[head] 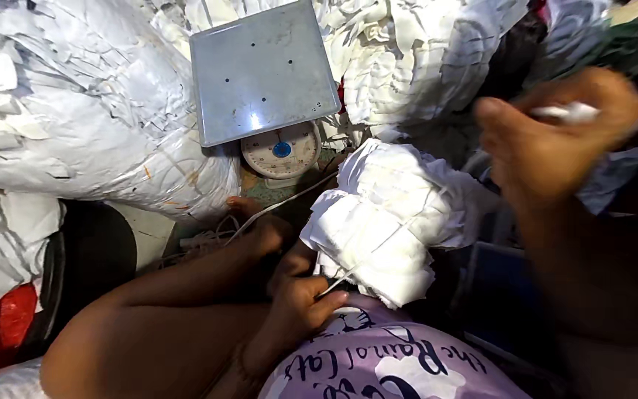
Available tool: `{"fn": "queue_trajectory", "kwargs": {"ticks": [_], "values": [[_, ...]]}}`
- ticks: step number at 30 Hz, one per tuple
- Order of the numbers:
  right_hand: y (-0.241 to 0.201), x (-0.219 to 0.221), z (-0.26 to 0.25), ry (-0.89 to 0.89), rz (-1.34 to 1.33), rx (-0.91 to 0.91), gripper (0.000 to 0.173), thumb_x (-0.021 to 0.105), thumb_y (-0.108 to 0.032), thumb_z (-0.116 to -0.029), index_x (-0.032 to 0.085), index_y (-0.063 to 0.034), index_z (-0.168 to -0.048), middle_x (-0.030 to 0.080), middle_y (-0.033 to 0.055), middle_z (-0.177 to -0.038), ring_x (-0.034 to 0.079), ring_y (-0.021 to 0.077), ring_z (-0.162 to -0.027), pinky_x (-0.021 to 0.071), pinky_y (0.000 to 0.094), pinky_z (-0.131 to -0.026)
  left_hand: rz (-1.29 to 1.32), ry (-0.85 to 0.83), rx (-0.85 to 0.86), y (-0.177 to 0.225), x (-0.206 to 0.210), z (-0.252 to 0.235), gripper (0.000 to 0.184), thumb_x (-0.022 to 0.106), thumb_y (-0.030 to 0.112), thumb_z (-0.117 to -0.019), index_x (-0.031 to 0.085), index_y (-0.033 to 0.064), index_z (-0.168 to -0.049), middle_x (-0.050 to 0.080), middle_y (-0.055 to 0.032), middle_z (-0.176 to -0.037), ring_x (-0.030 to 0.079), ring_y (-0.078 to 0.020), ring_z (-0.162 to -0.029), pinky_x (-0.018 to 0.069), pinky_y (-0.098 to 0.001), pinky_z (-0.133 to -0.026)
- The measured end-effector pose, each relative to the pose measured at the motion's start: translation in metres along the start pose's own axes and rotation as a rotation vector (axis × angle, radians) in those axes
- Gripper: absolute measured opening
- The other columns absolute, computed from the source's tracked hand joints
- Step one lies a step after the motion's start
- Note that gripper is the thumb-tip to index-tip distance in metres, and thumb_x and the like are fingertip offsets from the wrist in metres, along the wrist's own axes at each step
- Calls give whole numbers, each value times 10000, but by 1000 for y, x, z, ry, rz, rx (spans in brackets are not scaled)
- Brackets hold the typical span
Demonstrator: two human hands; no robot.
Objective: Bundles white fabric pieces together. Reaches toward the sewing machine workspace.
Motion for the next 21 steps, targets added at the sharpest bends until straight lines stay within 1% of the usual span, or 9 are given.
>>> {"fn": "queue_trajectory", "kwargs": {"ticks": [2,3,5,7,11,13,16,19,21], "values": [[25,40,-13,-217,221,107,222,763,-140,-862,581,-15,-836,592,-4,-749,565,49,-653,522,261,-646,233,-104,-279,-23,23,-13,271,649,249,-964,681,18,-827,592,23,-659,548,-22,-596,489,-261,-593],[41,59,-13,-392,319,178,230,732,-119,-889,621,83,-878,633,152,-788,609,214,-704,526,425,-696,309,-145,-397,-27,25,-22,174,655,176,-956,704,11,-979,642,19,-756,590,-19,-676,530,-256,-683],[79,86,-5,-711,443,316,243,689,-145,-937,675,98,-954,666,280,-847,659,442,-815,494,670,-751,509,-136,-608,-30,33,-39,95,587,-14,-924,626,69,-950,509,85,-646,437,19,-534,388,-168,-516],[101,91,4,-858,503,381,275,656,-196,-985,693,76,-1003,681,293,-906,666,487,-894,480,701,-792,684,-104,-748,-39,39,-49,210,512,-110,-919,561,88,-868,459,86,-567,356,18,-438,307,-146,-420],[119,63,23,-889,502,404,202,674,-25,-941,699,136,-1061,601,362,-1181,591,514,-1129,459,658,-970,913,-2,-664,-43,53,-55,257,426,-65,-1010,565,115,-892,544,93,-612,410,35,-458,364,-132,-447],[125,52,34,-835,441,495,165,651,27,-947,681,149,-1053,641,354,-1118,640,483,-1054,479,637,-946,1007,27,-627,-42,60,-56,269,397,-56,-1022,569,122,-917,583,85,-644,444,34,-476,385,-134,-456],[130,41,49,-763,281,681,148,578,28,-998,655,129,-1075,676,250,-966,658,278,-882,525,466,-869,1154,79,-583,-39,66,-57,241,397,-42,-1039,566,130,-1038,673,56,-806,616,-12,-656,515,-182,-588],[92,29,42,-638,253,805,282,523,6,-1020,580,138,-1262,641,283,-1195,636,268,-1087,489,419,-1005,1069,197,-409,-24,41,-67,331,511,-119,-933,521,64,-1208,693,4,-953,681,-69,-836,583,-260,-730],[69,20,30,-515,180,917,314,438,-74,-1083,549,52,-1348,631,157,-1258,597,106,-1111,468,240,-992,834,232,-147,-9,6,-71,361,599,-97,-876,544,-6,-1221,702,15,-981,687,-44,-902,601,-259,-823]]}}
Point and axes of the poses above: each hand's wrist, its own z-axis away from the middle knuckle, its own x-axis out of the palm, y = z × x, the point moved 1 cm from there along -z, towards the middle knuckle
